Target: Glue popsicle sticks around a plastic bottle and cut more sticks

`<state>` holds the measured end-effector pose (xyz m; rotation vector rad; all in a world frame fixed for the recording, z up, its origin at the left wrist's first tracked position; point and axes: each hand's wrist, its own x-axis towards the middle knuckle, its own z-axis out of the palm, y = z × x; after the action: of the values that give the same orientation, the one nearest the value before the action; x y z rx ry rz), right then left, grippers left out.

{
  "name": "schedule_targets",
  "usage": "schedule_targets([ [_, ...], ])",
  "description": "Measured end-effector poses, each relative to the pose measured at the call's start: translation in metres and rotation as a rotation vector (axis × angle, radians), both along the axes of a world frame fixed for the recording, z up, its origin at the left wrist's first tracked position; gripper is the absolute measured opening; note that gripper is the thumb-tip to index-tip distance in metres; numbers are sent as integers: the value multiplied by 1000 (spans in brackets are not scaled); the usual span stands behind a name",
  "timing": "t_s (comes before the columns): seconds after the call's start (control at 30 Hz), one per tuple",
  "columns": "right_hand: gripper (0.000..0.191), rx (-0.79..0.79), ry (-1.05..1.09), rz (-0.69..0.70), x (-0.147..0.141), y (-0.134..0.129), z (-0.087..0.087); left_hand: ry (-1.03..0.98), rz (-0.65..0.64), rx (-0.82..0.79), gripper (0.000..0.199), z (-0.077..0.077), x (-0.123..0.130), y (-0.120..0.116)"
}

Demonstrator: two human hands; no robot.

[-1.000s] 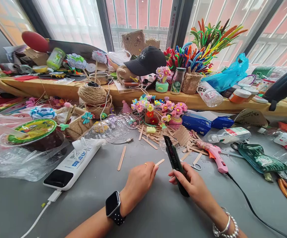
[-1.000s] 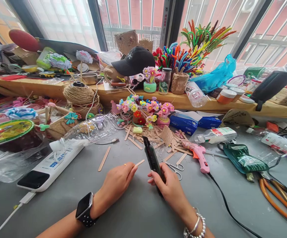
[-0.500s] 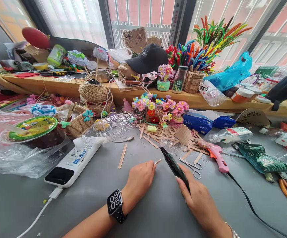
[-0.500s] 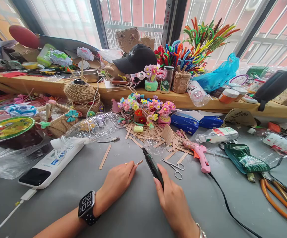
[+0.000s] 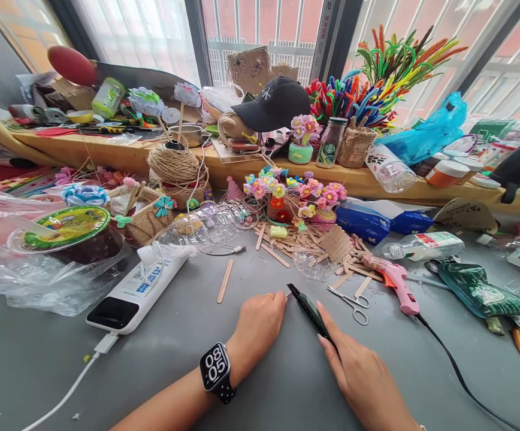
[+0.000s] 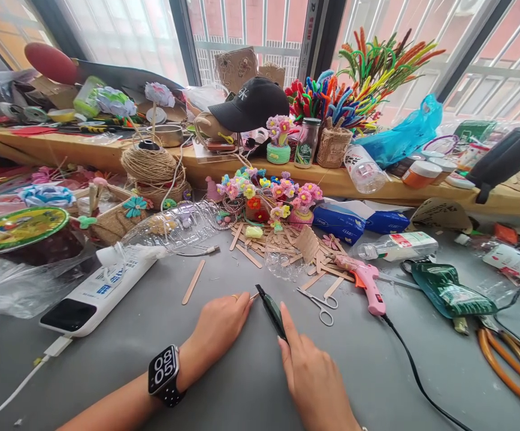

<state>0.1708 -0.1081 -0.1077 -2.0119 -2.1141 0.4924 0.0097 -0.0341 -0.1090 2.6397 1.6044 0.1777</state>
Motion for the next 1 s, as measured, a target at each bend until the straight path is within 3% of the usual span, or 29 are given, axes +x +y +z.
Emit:
schedule_targets([
  [0.23, 48, 118, -47, 26, 5, -5, -1, 42, -11, 18, 26, 1, 0, 0],
  [0.4, 48, 119, -120, 53, 10, -8, -3, 36, -21, -4, 25, 3, 0, 0],
  [1.0, 47, 346, -384, 46, 0, -11, -8, 73, -15, -38, 23, 1, -1, 2],
])
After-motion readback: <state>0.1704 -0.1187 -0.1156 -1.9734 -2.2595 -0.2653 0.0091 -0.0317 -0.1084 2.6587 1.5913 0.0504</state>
